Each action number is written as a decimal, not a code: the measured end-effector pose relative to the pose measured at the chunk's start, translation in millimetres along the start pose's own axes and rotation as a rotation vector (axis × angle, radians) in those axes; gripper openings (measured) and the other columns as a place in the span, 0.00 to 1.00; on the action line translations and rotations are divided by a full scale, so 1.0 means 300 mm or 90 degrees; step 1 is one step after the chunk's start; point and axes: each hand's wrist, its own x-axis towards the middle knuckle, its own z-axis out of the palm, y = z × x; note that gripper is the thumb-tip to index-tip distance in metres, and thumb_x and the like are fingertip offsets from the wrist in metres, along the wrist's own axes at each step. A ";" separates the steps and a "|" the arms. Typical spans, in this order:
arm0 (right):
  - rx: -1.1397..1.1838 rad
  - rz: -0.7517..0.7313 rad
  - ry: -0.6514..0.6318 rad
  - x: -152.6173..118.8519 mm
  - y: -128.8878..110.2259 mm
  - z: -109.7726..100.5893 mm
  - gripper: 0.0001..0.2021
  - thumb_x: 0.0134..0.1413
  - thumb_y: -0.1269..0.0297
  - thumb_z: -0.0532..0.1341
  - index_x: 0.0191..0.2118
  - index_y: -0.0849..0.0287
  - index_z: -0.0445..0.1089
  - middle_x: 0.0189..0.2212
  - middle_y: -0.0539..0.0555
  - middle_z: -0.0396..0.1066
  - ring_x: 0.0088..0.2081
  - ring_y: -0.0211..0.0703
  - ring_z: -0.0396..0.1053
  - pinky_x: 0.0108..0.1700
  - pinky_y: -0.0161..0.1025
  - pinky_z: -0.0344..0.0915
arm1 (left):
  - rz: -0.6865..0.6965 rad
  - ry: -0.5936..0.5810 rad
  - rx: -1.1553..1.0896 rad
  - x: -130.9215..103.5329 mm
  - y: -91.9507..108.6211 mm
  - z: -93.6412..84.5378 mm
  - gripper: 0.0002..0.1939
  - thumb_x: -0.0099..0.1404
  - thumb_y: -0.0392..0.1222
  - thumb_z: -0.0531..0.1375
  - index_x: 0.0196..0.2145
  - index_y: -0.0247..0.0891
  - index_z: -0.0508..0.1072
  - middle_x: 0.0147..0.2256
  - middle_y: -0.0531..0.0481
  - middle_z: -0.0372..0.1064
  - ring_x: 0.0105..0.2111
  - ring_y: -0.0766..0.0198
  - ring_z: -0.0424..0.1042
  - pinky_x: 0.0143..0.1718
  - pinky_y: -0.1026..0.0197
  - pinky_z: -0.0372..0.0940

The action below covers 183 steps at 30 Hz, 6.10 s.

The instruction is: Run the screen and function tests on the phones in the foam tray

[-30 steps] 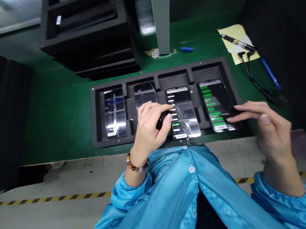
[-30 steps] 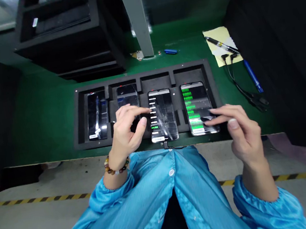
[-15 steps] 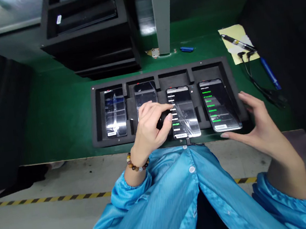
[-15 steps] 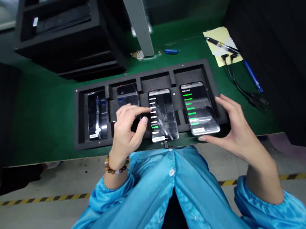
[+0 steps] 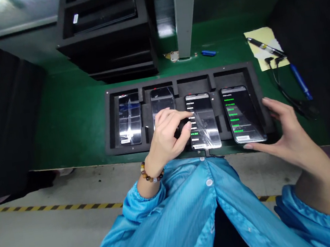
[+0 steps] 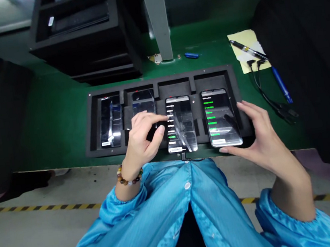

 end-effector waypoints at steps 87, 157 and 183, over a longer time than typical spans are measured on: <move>0.118 0.064 0.048 0.138 -0.049 0.008 0.22 0.79 0.52 0.55 0.71 0.39 0.72 0.72 0.48 0.71 0.76 0.50 0.63 0.80 0.58 0.57 | -0.048 -0.049 -0.005 0.012 0.005 -0.006 0.10 0.81 0.44 0.57 0.49 0.43 0.80 0.47 0.49 0.85 0.51 0.54 0.81 0.68 0.41 0.63; -0.090 0.056 0.202 0.140 -0.068 0.056 0.52 0.52 0.32 0.75 0.78 0.47 0.62 0.72 0.64 0.66 0.75 0.71 0.63 0.74 0.74 0.63 | -0.012 0.000 -0.011 -0.001 -0.006 0.006 0.10 0.82 0.43 0.57 0.49 0.41 0.79 0.47 0.48 0.85 0.50 0.56 0.81 0.67 0.44 0.63; 0.111 -0.122 -0.016 0.239 -0.249 0.201 0.15 0.78 0.57 0.57 0.55 0.48 0.81 0.57 0.54 0.82 0.63 0.55 0.75 0.71 0.64 0.67 | -0.053 0.018 -0.014 0.004 -0.002 0.000 0.11 0.82 0.42 0.56 0.48 0.40 0.79 0.45 0.48 0.85 0.49 0.56 0.79 0.63 0.46 0.66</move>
